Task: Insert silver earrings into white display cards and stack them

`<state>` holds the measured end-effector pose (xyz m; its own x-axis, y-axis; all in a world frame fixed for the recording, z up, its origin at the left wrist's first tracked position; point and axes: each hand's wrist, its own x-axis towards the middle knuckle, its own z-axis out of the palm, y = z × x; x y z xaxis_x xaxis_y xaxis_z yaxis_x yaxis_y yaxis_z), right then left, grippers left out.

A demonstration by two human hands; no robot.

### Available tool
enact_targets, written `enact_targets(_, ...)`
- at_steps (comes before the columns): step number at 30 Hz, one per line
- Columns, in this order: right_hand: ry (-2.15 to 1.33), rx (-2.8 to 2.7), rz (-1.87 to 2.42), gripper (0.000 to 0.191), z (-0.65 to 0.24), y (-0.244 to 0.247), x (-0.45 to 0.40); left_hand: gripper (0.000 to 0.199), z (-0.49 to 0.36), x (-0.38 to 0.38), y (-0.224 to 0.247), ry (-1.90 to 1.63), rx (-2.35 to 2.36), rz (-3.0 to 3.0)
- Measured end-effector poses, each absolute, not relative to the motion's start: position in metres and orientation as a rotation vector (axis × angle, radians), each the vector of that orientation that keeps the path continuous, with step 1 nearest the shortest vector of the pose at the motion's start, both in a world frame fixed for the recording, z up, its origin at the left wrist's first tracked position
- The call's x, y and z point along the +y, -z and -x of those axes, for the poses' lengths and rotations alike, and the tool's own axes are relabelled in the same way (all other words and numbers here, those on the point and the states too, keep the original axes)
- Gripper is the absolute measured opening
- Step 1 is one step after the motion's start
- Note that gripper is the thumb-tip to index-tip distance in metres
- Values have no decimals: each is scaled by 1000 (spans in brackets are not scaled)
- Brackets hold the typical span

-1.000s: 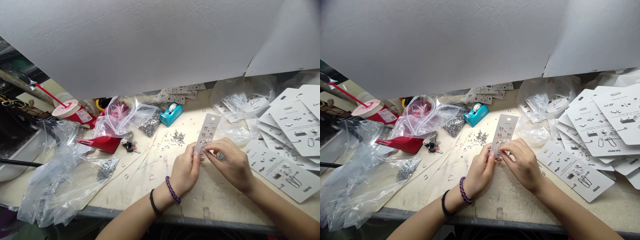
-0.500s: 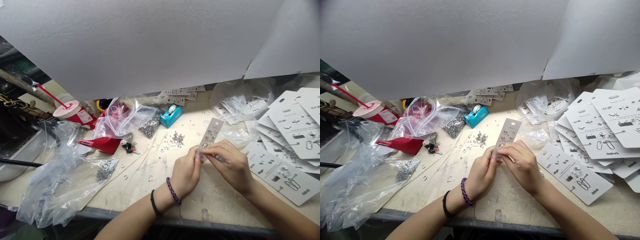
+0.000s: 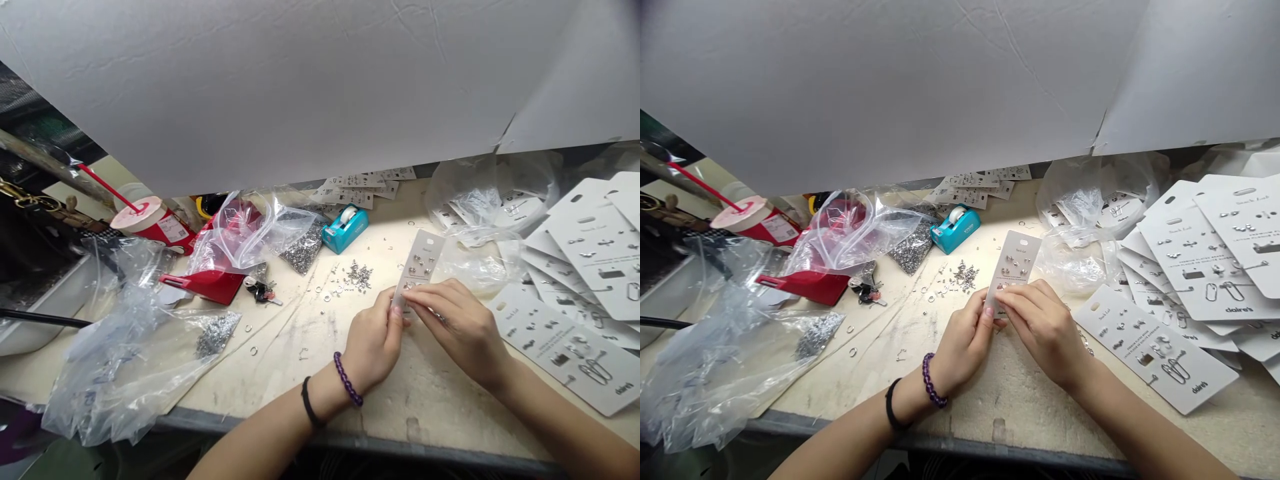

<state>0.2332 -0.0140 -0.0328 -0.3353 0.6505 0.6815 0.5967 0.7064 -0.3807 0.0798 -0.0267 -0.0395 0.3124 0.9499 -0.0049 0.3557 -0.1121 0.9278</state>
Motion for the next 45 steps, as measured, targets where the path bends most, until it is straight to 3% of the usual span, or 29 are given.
enact_targets(9,54,-1677,1071,31,-236,29,-19,23,-82,-20,33,-834,1061,-918)
enact_targets(14,-50,-1572,1123,27,-239,32,-16,33,-79,-15,32,-933,1069,-838)
enact_targets(21,-79,-1701,1119,17,-239,34,-10,24,-52,4,28,-1098,1167,-789)
enact_targets(29,-343,-2156,1229,13,-233,30,5,10,-33,17,16,-1262,1111,-742)
enact_targets(39,-252,-2430,1400,14,-200,43,59,10,-32,17,13,-1218,895,-519)
enact_targets(45,-250,-2346,1376,15,-192,41,63,13,-31,11,10,-927,494,-151)
